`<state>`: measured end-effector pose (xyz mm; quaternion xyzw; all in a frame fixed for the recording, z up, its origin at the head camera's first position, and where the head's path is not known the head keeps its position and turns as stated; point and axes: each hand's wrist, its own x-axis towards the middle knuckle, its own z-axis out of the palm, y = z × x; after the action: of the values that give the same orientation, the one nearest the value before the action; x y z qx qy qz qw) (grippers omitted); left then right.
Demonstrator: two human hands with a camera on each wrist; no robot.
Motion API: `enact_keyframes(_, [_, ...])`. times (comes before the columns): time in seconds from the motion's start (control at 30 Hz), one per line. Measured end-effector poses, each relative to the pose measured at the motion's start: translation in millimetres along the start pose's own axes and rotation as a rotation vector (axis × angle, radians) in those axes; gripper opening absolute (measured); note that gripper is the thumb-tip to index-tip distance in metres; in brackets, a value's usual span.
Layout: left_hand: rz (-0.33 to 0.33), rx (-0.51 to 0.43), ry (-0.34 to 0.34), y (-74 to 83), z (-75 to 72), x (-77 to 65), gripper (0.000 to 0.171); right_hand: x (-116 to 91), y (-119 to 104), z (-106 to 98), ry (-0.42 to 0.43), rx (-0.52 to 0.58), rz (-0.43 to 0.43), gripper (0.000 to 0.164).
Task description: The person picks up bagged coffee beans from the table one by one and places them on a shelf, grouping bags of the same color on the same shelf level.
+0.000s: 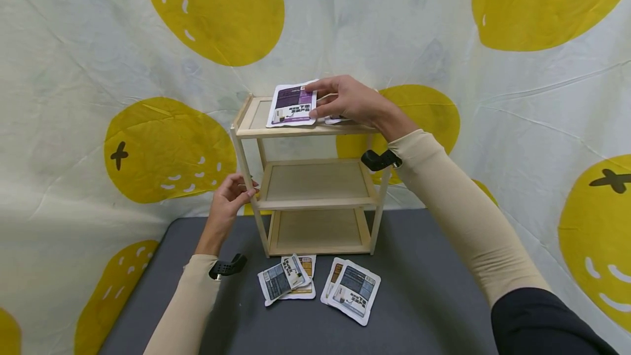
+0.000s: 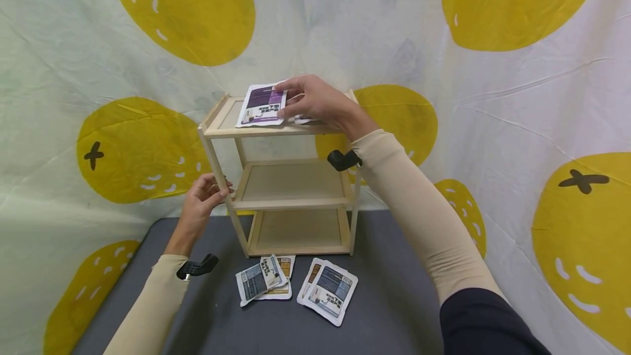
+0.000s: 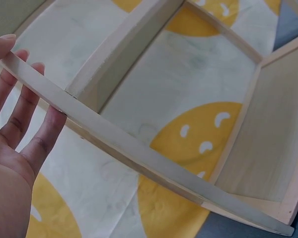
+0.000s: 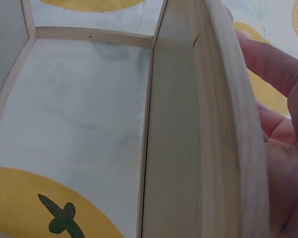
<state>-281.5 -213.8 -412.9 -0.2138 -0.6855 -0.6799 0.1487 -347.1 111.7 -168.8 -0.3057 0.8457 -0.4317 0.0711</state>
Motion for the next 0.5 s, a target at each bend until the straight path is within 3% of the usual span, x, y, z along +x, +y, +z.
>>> enact_keyframes(0.5, [-0.002,0.008,0.009,0.8,0.7,-1.0,0.036,-4.6,1.3,-0.7,0.067,-0.04,-0.028,0.057])
